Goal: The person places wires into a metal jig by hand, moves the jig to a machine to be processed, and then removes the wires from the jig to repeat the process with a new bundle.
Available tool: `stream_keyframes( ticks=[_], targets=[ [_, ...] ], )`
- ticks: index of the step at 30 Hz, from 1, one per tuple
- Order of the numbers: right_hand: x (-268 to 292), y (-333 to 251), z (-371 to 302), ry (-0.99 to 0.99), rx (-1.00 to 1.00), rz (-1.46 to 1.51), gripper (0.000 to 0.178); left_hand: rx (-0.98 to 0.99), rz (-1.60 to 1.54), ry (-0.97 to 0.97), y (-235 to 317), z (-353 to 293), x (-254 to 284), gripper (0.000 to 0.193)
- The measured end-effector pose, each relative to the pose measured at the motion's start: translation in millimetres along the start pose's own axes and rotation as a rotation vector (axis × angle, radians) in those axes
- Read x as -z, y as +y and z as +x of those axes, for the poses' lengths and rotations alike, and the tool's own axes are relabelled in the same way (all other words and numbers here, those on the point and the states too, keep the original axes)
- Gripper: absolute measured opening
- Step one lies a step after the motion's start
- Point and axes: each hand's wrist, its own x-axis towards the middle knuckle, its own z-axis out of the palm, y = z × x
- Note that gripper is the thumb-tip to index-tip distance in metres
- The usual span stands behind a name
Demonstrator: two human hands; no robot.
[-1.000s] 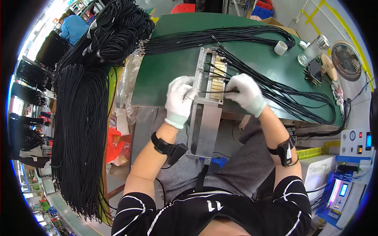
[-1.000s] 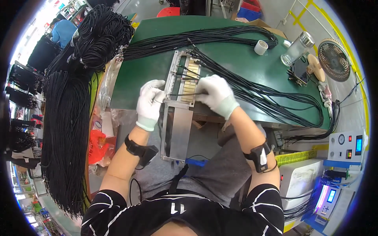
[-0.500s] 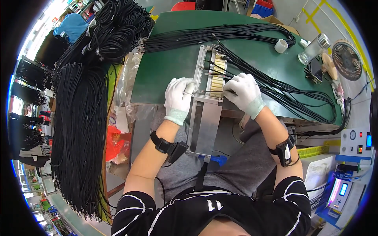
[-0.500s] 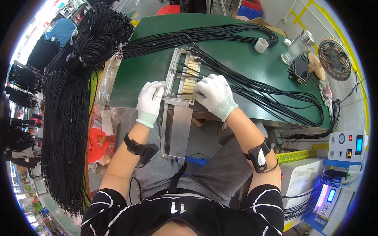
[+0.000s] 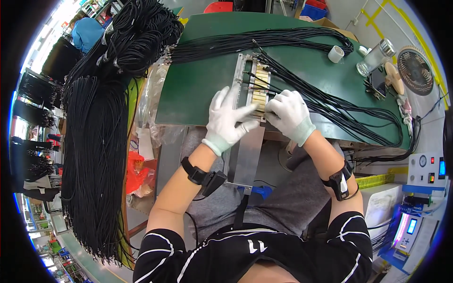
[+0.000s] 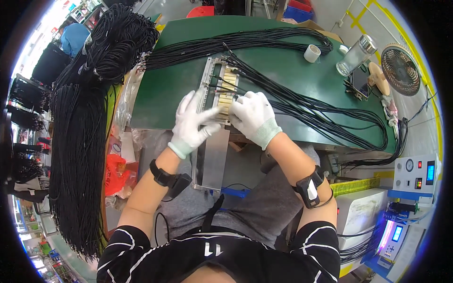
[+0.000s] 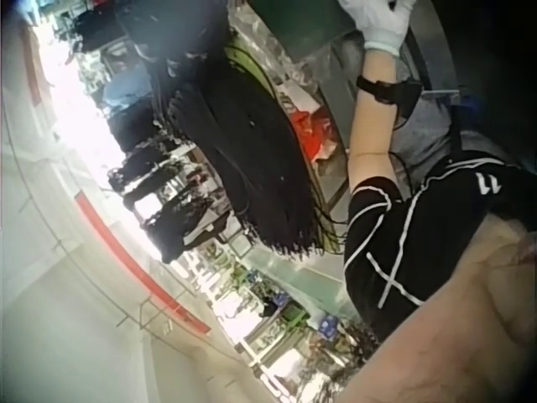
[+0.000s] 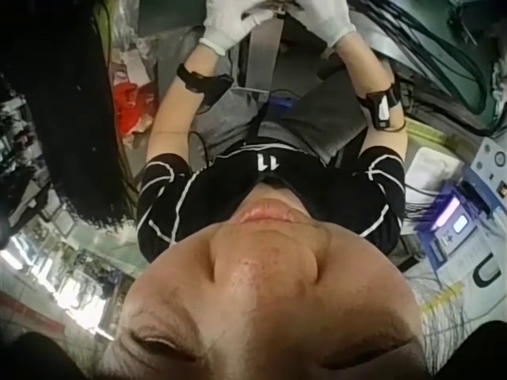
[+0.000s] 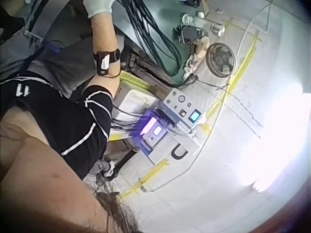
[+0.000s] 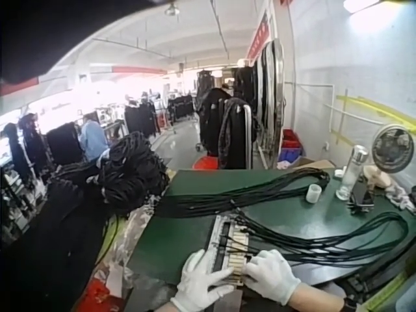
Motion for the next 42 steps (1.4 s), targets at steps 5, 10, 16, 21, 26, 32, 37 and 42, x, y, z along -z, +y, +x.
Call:
stream_keyframes(
  ticks=[5, 10, 16, 21, 26, 32, 37, 42],
  targets=[
    [4, 19, 5, 0.078, -0.1, -0.011, 0.014, -0.01, 0.058, -0.12, -7, -3, -6, 0.029],
    [0, 41, 12, -0.007, -0.229, -0.173, 0.015, -0.032, 0.034, -0.127, -7, 4, -8, 0.027],
    [7, 35, 10, 0.068, -0.208, -0.105, 0.014, 0.204, -0.188, 0.073, -25, -3, -19, 0.021],
    [9, 29, 10, 0.075, -0.111, 0.072, 0.014, 0.307, -0.184, 0.281, -32, -3, -18, 0.021],
    [1, 2, 15, 0.151, 0.033, 0.281, 0.017, 0.107, -0.276, 0.144, -21, 3, -9, 0.02],
    [-3, -4, 14, -0.027, 0.008, 0.328, 0.019, 0.069, -0.277, 0.123, -21, 3, -4, 0.021],
    [-15, 4, 10, -0.052, -0.014, 0.407, 0.019, 0.026, -0.221, 0.095, -16, 5, -3, 0.022],
    [-9, -4, 17, 0.01, 0.036, 0.31, 0.02, 0.024, -0.296, 0.054, -19, 8, -4, 0.024]
  ],
)
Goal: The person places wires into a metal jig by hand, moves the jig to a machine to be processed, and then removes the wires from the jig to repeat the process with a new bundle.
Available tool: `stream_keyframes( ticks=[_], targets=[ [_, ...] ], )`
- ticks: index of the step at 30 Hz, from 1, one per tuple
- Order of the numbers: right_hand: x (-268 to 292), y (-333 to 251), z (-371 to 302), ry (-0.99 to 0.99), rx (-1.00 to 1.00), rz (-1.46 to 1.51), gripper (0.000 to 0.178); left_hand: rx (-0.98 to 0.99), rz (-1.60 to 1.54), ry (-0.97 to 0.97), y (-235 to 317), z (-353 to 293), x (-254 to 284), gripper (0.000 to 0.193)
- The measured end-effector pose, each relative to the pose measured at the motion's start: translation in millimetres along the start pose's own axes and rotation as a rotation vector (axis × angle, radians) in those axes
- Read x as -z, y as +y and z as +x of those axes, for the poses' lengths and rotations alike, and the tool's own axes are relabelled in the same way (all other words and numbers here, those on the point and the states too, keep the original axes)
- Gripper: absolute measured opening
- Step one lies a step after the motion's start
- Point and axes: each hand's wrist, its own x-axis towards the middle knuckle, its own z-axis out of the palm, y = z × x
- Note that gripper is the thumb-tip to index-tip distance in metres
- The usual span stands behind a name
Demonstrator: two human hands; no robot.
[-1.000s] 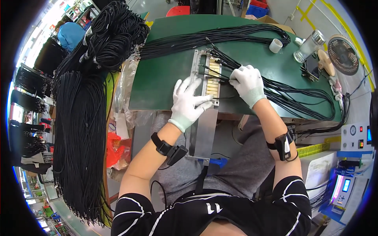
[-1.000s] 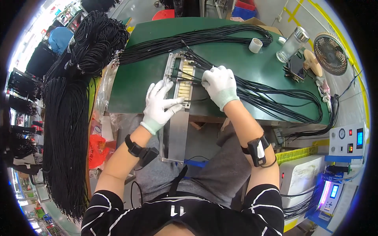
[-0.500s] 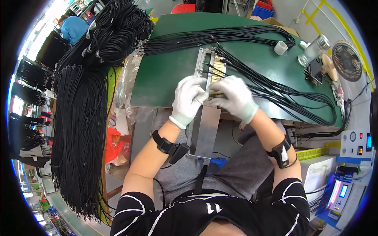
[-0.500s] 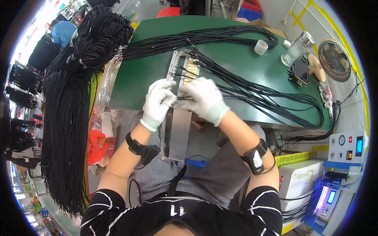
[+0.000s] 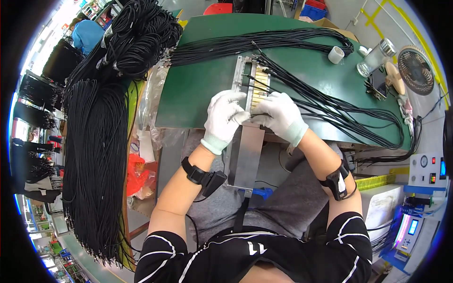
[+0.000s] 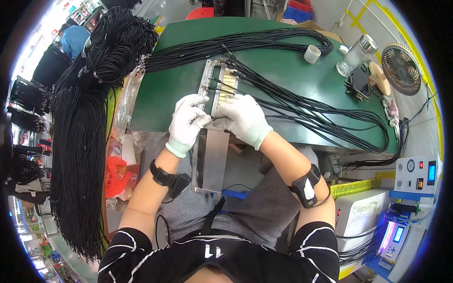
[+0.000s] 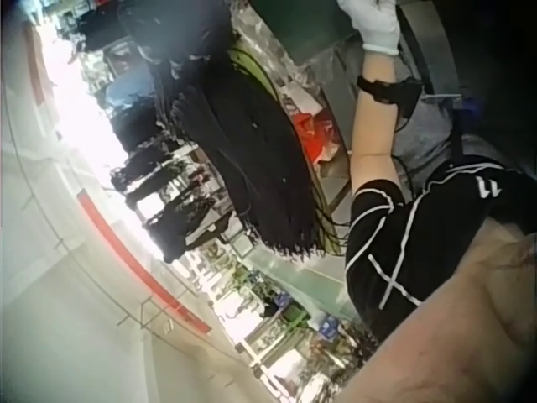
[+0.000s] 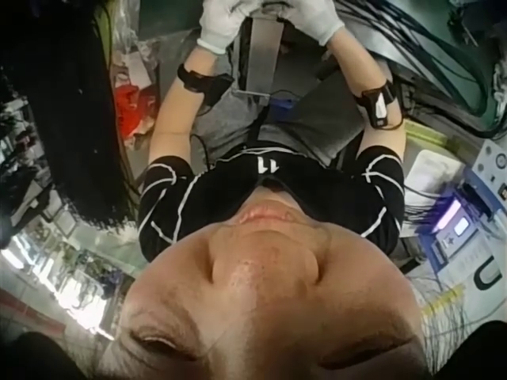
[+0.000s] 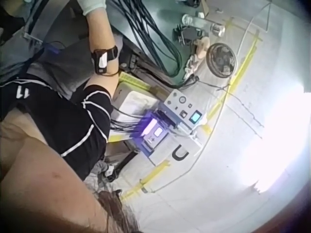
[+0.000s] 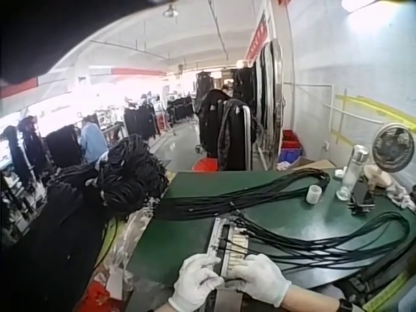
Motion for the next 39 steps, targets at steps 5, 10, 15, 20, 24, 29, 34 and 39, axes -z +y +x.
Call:
stream_keyframes(
  ticks=[5, 10, 15, 20, 24, 29, 34, 39],
  targets=[
    [7, -9, 8, 0.008, 0.024, -0.141, 0.021, 0.001, 0.119, 0.049, -1, 6, 3, 0.025],
    [2, 5, -4, -0.017, -0.056, 0.328, 0.019, -0.089, 0.077, 0.058, 15, 7, 10, 0.019],
    [9, -12, -11, -0.106, -0.2, 0.43, 0.015, -0.099, -0.004, 0.04, 20, -5, 5, 0.016],
    [29, 0, -11, -0.015, -0.081, -0.051, 0.014, 0.184, -0.071, 0.156, 12, -8, 10, 0.015],
    [24, 8, -14, 0.021, -0.193, 0.101, 0.012, 0.003, 0.303, 0.14, 4, 2, 15, 0.013],
    [20, 12, -7, 0.036, -0.153, -0.094, 0.009, 0.185, 0.15, 0.136, -17, 2, 11, 0.013],
    [20, 13, -17, 0.032, -0.214, -0.125, 0.01, 0.234, 0.126, 0.088, -18, -5, 4, 0.019],
    [21, 6, -17, -0.022, -0.314, -0.167, 0.016, 0.234, 0.157, 0.1, -18, -10, 3, 0.02]
  ],
)
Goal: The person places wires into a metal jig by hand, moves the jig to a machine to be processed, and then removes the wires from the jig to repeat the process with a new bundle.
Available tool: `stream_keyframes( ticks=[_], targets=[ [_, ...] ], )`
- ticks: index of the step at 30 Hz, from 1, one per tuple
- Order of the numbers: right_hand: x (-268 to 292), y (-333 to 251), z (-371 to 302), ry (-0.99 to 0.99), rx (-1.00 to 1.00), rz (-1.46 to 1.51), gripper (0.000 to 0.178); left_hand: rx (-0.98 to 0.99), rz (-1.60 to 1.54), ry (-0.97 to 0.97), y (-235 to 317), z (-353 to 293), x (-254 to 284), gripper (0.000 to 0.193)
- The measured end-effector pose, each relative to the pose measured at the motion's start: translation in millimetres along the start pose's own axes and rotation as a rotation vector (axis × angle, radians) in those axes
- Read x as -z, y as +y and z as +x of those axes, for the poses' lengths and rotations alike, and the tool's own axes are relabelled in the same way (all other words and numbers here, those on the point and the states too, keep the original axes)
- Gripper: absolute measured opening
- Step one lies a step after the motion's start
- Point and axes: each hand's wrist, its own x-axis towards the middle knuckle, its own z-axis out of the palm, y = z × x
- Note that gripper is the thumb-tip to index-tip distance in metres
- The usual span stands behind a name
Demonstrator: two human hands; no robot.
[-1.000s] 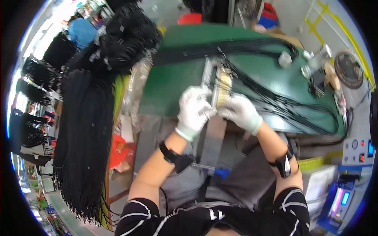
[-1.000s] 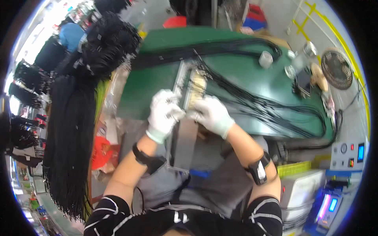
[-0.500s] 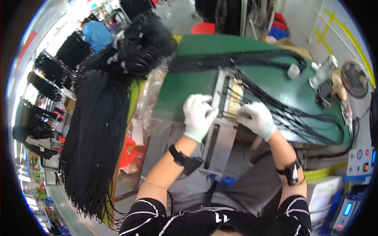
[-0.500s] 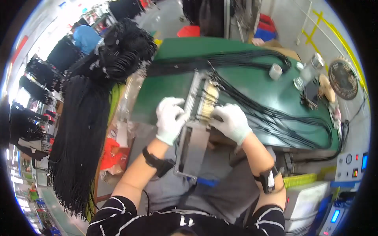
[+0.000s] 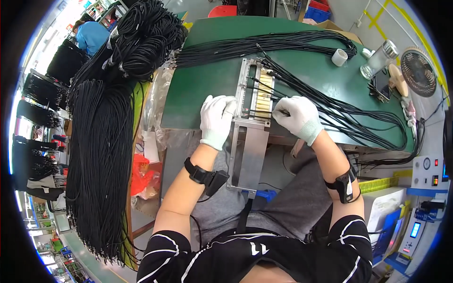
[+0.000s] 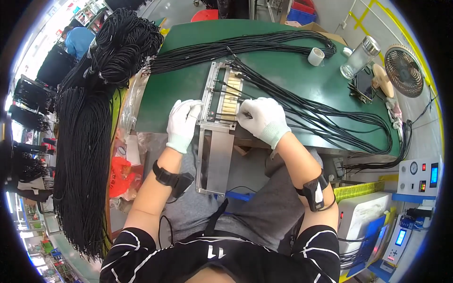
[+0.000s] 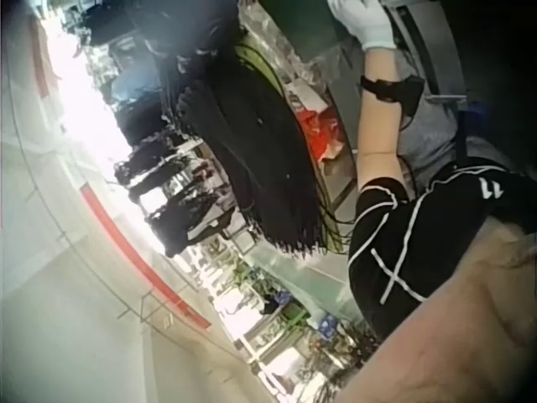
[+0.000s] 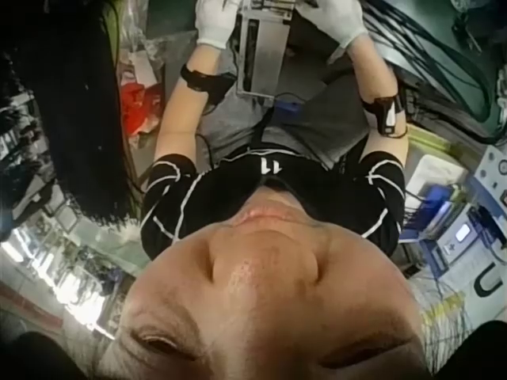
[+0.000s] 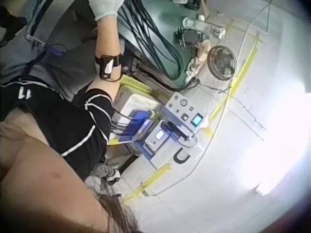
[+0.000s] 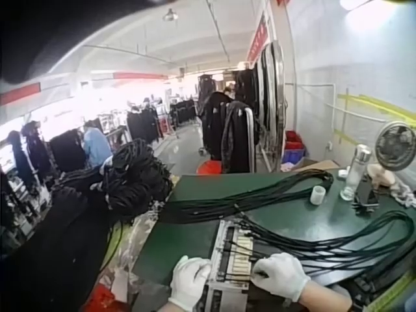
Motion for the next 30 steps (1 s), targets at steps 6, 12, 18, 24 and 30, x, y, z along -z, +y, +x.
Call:
stream_keyframes(
  ticks=[6, 12, 18, 24, 30],
  targets=[
    [-3, -3, 1, -0.034, 0.038, 0.074, 0.015, -0.147, -0.03, -0.093, 16, 0, -4, 0.025],
    [-6, 13, 8, 0.035, 0.084, 0.033, 0.013, -0.302, 0.277, -0.26, 29, -2, -4, 0.029],
    [1, 21, 20, 0.001, -0.018, -0.34, 0.017, -0.321, 0.212, -0.233, 23, 3, -9, 0.029],
    [0, 6, 15, 0.107, 0.248, -0.104, 0.016, -0.122, -0.025, -0.036, 17, 8, -11, 0.02],
    [-16, -20, 16, 0.09, 0.28, 0.092, 0.015, -0.194, -0.145, -0.062, 18, 8, -10, 0.018]
  ],
)
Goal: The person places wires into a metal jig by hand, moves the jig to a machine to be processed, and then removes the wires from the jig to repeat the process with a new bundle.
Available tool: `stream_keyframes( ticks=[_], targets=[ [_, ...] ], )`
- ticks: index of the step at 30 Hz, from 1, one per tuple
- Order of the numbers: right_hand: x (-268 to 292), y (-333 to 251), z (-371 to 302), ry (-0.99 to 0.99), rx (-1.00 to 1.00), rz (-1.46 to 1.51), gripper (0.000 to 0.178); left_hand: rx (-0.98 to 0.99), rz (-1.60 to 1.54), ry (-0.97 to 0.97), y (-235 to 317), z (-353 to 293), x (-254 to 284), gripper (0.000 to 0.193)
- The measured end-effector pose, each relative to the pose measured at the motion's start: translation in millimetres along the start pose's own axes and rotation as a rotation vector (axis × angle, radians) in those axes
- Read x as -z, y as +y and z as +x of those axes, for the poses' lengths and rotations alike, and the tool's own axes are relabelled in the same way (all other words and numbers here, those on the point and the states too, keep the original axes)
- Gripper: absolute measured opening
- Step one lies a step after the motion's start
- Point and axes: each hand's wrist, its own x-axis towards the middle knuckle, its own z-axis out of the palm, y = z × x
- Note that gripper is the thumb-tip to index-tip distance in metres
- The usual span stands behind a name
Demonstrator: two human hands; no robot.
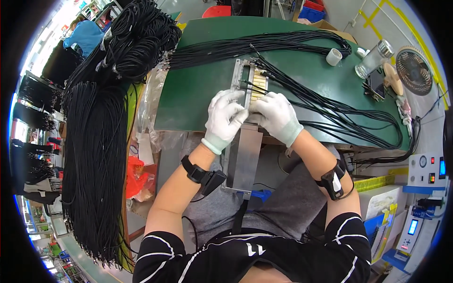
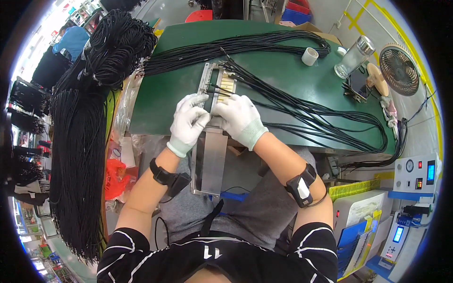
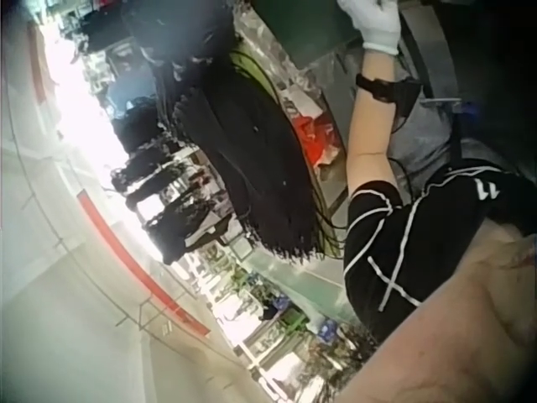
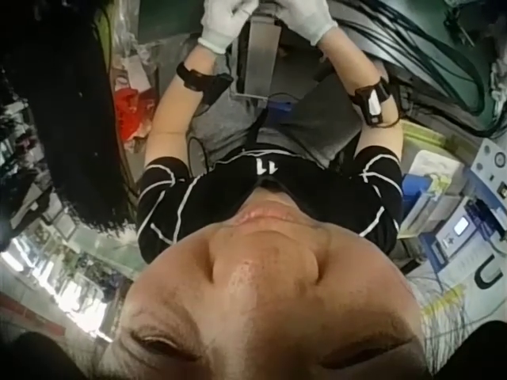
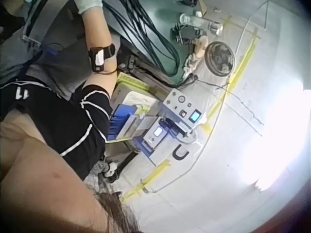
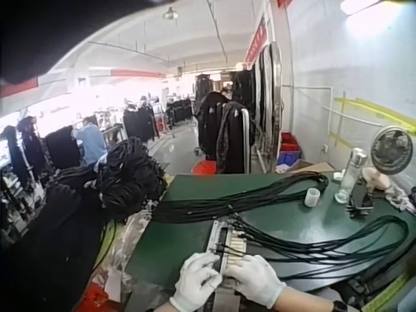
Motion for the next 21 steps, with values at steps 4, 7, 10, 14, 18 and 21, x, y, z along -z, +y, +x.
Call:
stream_keyframes(
  ticks=[4, 7, 10, 14, 18, 21],
  targets=[
    [5, 17, -5, -0.021, -0.025, -0.085, 0.016, 0.114, -0.063, 0.064, -8, -3, 5, 0.016],
    [11, 26, -8, -0.019, -0.056, -0.101, 0.015, 0.286, -0.116, 0.156, -15, -4, 9, 0.016],
    [16, 30, -12, -0.022, -0.098, -0.012, 0.014, 0.216, 0.103, 0.175, -17, -3, 12, 0.016],
    [19, 35, -15, -0.067, -0.059, -0.103, 0.011, 0.215, 0.044, 0.144, -20, -1, 10, 0.017],
    [21, 37, -16, -0.14, -0.09, -0.152, 0.012, 0.232, 0.129, 0.029, -19, -1, 13, 0.017],
    [23, 34, -14, -0.209, -0.096, -0.211, 0.013, 0.201, 0.083, 0.03, -20, -3, 12, 0.018]
  ],
)
